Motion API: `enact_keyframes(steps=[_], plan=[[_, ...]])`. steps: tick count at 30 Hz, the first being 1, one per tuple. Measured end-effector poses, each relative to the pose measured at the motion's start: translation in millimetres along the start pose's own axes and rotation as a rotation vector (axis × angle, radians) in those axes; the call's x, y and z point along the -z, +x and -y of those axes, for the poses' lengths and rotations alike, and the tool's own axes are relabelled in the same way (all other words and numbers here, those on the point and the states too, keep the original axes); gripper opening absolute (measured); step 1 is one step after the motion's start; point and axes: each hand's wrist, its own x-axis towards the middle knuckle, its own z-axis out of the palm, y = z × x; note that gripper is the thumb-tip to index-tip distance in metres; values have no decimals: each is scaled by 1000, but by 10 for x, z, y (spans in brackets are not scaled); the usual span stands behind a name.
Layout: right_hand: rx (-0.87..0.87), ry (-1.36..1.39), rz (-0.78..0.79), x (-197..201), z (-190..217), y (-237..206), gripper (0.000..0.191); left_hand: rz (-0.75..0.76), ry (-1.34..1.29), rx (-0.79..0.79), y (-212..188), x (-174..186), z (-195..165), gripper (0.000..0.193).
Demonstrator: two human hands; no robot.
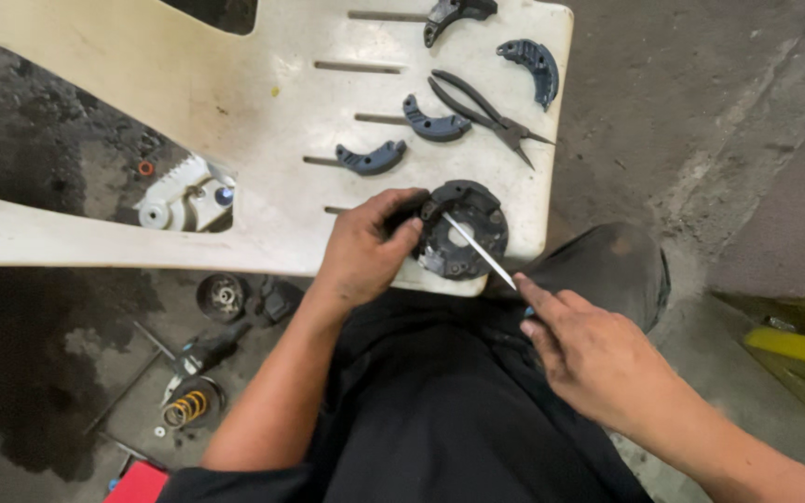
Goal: The person uses a screwdriver to pry and seat curved brake shoe segments into a circular brake assembly. They repeatedly adjust and press the segments into place, then lift and rotate the assembly to inspect the fit.
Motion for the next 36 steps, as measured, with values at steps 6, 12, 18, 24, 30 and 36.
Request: enact_keyframes(steps=[6, 12, 18, 24, 30, 36], plan=[[89, 138, -74, -33, -74, 45, 51, -15, 35, -65, -3, 58, -11, 33], [50, 184, -12, 27, -86, 106, 49, -9, 44, -23, -2, 109, -23, 35], [-55, -6, 105, -19, -63, 147, 55, -61, 124, -59, 5, 129, -37, 36], [111, 119, -32, 14, -83, 222, 51, -121, 146, -114, 10, 114, -18, 35], [92, 16, -10, 304, -89, 155, 54, -200, 173, -172, 14, 99, 16, 34], [-302, 18, -135, 667, -364, 426, 39, -204, 133, -103, 79, 175, 15, 35]])
